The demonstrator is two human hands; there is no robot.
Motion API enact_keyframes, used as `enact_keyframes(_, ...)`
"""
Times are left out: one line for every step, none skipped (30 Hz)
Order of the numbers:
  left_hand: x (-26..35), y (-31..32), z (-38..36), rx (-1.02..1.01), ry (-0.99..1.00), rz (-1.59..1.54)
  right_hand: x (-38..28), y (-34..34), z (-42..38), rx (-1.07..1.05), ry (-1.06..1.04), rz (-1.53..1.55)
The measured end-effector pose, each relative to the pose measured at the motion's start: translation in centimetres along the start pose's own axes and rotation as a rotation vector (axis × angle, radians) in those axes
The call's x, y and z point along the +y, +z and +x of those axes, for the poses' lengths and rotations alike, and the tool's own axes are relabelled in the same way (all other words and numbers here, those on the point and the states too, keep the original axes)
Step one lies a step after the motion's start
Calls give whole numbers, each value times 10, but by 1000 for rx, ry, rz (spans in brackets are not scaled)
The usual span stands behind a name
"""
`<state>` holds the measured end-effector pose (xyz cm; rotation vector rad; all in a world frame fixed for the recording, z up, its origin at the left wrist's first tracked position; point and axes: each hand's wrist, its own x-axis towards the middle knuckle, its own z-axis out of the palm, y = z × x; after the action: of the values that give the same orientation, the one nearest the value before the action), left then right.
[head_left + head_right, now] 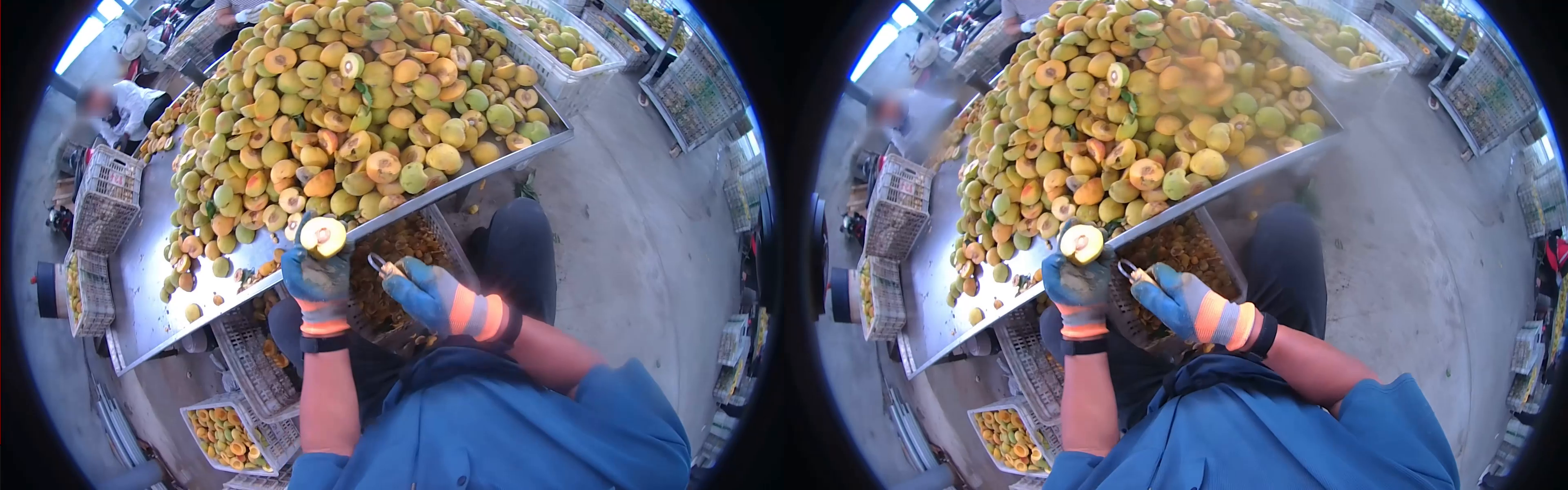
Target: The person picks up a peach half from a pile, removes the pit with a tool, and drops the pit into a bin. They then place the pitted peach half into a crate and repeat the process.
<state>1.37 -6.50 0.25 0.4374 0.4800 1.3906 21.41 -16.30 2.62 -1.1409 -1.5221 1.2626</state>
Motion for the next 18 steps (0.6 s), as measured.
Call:
enact_keyframes(-1,9,-13,130,36,134,-9,0,5,-12,-3,4)
enact_keyframes(-10,8,-22,95,260,678,-21,0,9,6,-92,-40)
enact_keyframes(-12,13,-32,126,212,564,-28,2,12,26,-178,-85)
enact_keyframes(-13,19,-42,157,162,448,-28,6,14,19,-174,-86)
enact_keyframes(-18,24,-50,163,163,444,-25,11,17,-8,-130,-69)
enact_keyframes(-23,28,-57,193,232,593,-24,16,19,-34,-88,-51)
enact_keyframes(-24,29,-63,222,301,741,-32,20,19,-44,-11,-20)
enact_keyframes(-21,29,-68,226,303,738,-27,23,17,-49,-11,-23)
enact_keyframes(-18,28,-72,204,191,407,-20,26,17,-68,-111,-143)
enact_keyframes(-15,28,-74,177,78,78,-15,30,16,-86,-210,-262)
enact_keyframes(-19,25,-75,229,124,174,-10,32,14,-87,-212,-264)
enact_keyframes(-20,24,-77,228,123,172,-9,34,12,-110,-222,-319)
enact_keyframes(-22,23,-81,219,149,243,-8,35,9,-130,-230,-375)
enact_keyframes(-24,23,-85,208,175,313,-6,36,7,-127,-227,-380)
enact_keyframes(-27,27,-87,228,229,387,-4,38,6,-147,-330,-500)
enact_keyframes(-30,28,-89,224,225,384,-2,39,4,-168,-432,-620)
enact_keyframes(-34,29,-91,259,298,469,-1,40,3,-178,-438,-597)
enact_keyframes(-37,29,-91,294,374,553,-1,40,1,-177,-437,-601)
